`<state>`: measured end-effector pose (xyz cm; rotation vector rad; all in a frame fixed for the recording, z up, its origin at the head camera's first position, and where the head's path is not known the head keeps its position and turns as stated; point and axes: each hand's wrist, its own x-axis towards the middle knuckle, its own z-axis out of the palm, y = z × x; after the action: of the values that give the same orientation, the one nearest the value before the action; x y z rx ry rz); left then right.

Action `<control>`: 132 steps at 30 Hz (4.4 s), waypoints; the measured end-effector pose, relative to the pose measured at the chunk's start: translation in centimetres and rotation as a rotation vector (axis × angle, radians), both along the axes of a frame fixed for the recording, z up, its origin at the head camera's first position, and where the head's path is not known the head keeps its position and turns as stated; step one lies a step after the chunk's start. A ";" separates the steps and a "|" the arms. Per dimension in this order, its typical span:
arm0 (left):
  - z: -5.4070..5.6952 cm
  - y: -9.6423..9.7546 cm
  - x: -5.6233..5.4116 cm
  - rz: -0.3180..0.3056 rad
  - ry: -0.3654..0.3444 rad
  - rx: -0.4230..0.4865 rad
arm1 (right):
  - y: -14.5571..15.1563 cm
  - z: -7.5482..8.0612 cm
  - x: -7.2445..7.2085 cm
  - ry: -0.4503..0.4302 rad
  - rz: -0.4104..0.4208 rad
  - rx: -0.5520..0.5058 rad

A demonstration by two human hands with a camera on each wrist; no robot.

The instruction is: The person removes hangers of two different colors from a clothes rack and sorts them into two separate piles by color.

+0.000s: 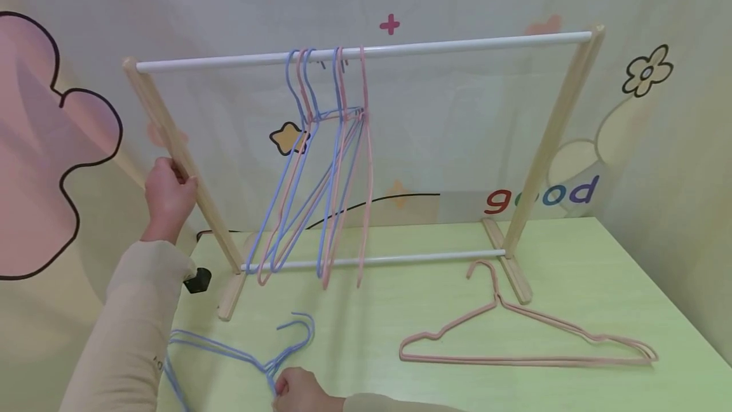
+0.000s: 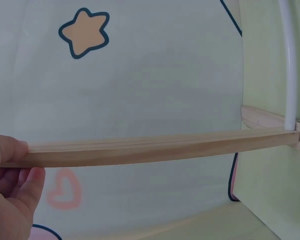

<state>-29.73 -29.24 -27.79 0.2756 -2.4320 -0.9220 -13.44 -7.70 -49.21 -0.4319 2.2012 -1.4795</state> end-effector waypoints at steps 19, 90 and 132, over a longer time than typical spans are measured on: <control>0.2 0.0 0.1 -0.010 -0.007 -0.021 | 2.7 1.1 -4.5 0.456 0.162 0.333; 0.0 0.1 0.0 -0.002 -0.015 -0.008 | 8.9 5.6 -10.4 0.594 0.334 0.375; -0.2 -0.1 0.0 -0.011 0.005 -0.027 | 15.7 25.2 -13.2 0.057 -0.195 -0.443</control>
<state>-29.72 -29.30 -28.01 0.2506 -2.4416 -0.8922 -26.62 8.03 -24.03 -0.4101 1.9937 -2.0952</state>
